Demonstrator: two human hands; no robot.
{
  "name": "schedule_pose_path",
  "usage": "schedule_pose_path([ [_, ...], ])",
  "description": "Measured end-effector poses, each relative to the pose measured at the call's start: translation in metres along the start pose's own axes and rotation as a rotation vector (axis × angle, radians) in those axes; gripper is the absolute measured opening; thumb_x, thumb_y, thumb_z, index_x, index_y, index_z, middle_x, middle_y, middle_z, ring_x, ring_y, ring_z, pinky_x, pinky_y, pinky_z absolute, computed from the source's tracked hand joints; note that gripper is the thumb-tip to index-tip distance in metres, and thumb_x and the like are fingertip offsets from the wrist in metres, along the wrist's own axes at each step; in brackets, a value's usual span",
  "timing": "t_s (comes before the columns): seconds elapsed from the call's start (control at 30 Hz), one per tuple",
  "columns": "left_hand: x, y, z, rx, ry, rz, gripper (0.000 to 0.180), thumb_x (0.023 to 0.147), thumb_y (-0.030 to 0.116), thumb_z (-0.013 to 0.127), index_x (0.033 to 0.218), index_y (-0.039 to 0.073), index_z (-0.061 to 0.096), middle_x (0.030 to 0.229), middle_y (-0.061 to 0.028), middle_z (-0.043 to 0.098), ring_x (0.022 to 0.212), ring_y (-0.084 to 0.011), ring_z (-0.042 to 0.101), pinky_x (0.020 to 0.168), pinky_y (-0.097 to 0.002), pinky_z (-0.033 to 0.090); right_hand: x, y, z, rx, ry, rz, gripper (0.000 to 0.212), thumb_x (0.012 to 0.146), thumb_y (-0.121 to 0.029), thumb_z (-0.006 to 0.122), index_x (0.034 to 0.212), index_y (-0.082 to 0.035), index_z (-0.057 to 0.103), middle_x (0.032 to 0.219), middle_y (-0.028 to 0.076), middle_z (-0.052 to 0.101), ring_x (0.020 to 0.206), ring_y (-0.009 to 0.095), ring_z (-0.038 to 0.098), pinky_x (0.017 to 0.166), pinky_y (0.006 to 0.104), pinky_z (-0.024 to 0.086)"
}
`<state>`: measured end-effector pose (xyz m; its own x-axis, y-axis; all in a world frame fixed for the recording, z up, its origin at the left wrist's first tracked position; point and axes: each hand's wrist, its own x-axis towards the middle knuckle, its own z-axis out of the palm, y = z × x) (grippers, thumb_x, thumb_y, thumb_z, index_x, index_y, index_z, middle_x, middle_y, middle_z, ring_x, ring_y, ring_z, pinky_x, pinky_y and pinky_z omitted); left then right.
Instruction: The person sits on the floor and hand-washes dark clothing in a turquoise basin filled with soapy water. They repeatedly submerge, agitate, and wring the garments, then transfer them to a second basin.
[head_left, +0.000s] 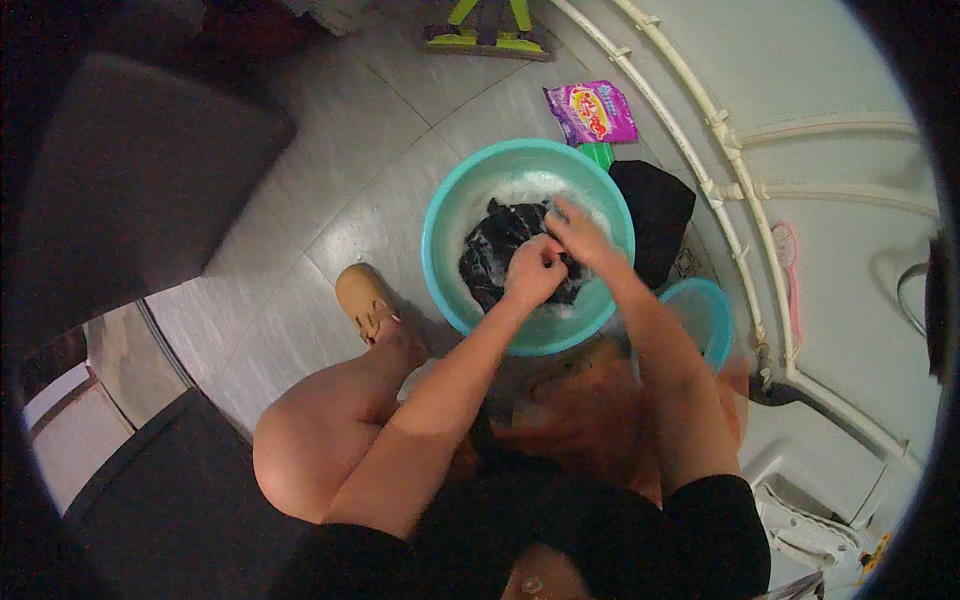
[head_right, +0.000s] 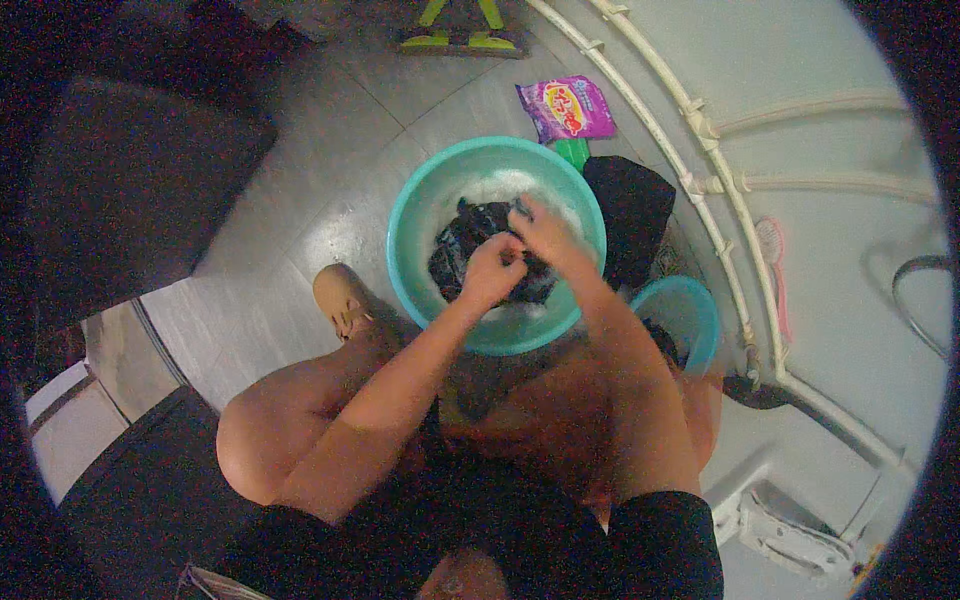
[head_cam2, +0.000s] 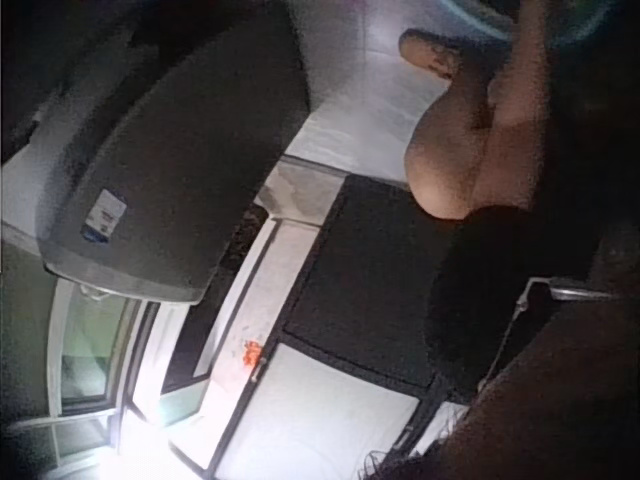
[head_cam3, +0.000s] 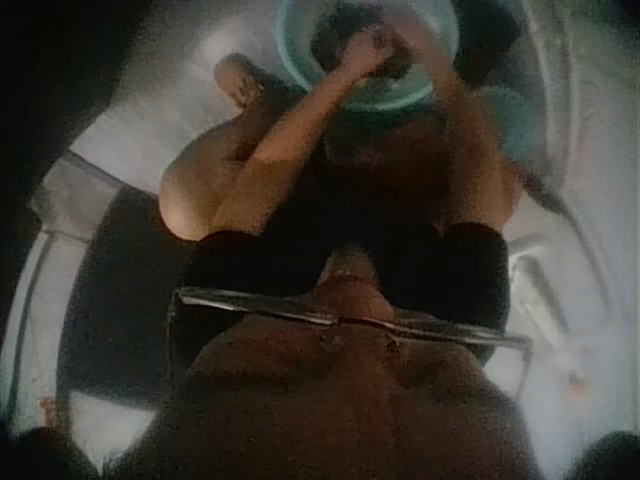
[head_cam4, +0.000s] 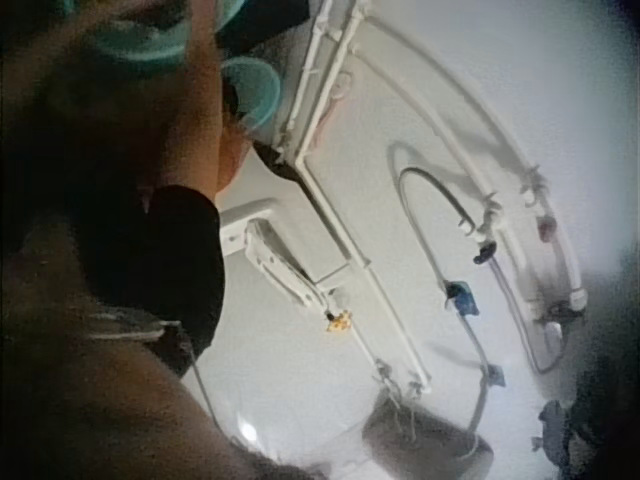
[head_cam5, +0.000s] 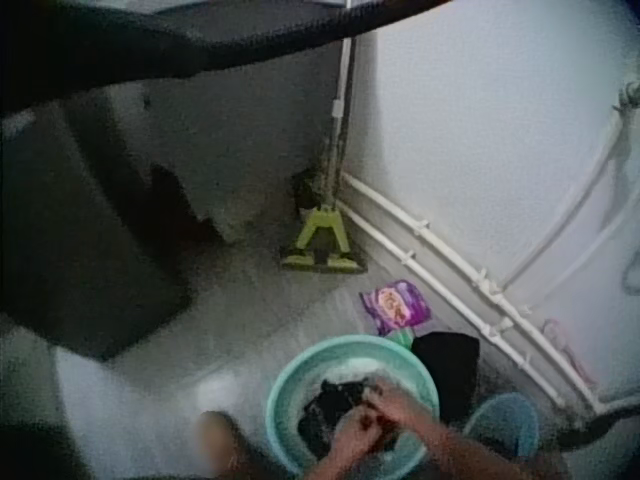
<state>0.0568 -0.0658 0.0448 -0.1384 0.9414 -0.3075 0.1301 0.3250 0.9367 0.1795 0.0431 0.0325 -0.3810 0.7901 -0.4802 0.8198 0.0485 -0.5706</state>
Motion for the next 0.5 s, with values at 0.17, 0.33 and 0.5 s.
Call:
schedule_pose_path([
  [0.17, -0.013, -0.034, -0.028, 0.569, 0.434, -0.195, 0.044, 0.075, 0.018, 0.067, 0.116, 0.006, 0.058, 0.118, -0.0225, 0.056, 0.112, -0.0379, 0.052, 0.095, -0.0458, 0.042, -0.05, 0.008, 0.07, -0.658, 0.036, -0.145, 0.074, 0.087, -0.024, 0.06, 0.15, -0.032, 0.021, 0.153, 0.017, 0.02, 0.132, 0.047, 0.029, 0.096, 0.0639, 0.037],
  [0.33, -0.012, -0.048, -0.036, 0.725, 0.402, -0.321, 0.071, 0.079, 0.03, 0.07, 0.138, 0.006, 0.038, 0.13, -0.0324, 0.042, 0.116, -0.048, 0.046, 0.099, -0.0505, 0.039, 0.009, 0.018, 0.092, -0.735, -0.252, -0.2, 0.065, 0.086, -0.011, 0.054, 0.145, -0.024, 0.033, 0.14, 0.019, 0.042, 0.125, 0.034, 0.043, 0.093, 0.0496, 0.045],
  [0.5, 0.012, -0.072, -0.04, 0.579, 0.281, -0.574, 0.073, 0.079, 0.034, 0.07, 0.135, 0.0, 0.038, 0.123, -0.0309, 0.048, 0.107, -0.0458, 0.053, 0.094, -0.0512, 0.043, 0.087, 0.087, 0.118, 0.268, -0.252, 0.429, 0.039, 0.09, -0.02, 0.052, 0.129, -0.012, 0.053, 0.125, 0.014, 0.056, 0.112, 0.028, 0.054, 0.092, 0.0418, 0.047],
])
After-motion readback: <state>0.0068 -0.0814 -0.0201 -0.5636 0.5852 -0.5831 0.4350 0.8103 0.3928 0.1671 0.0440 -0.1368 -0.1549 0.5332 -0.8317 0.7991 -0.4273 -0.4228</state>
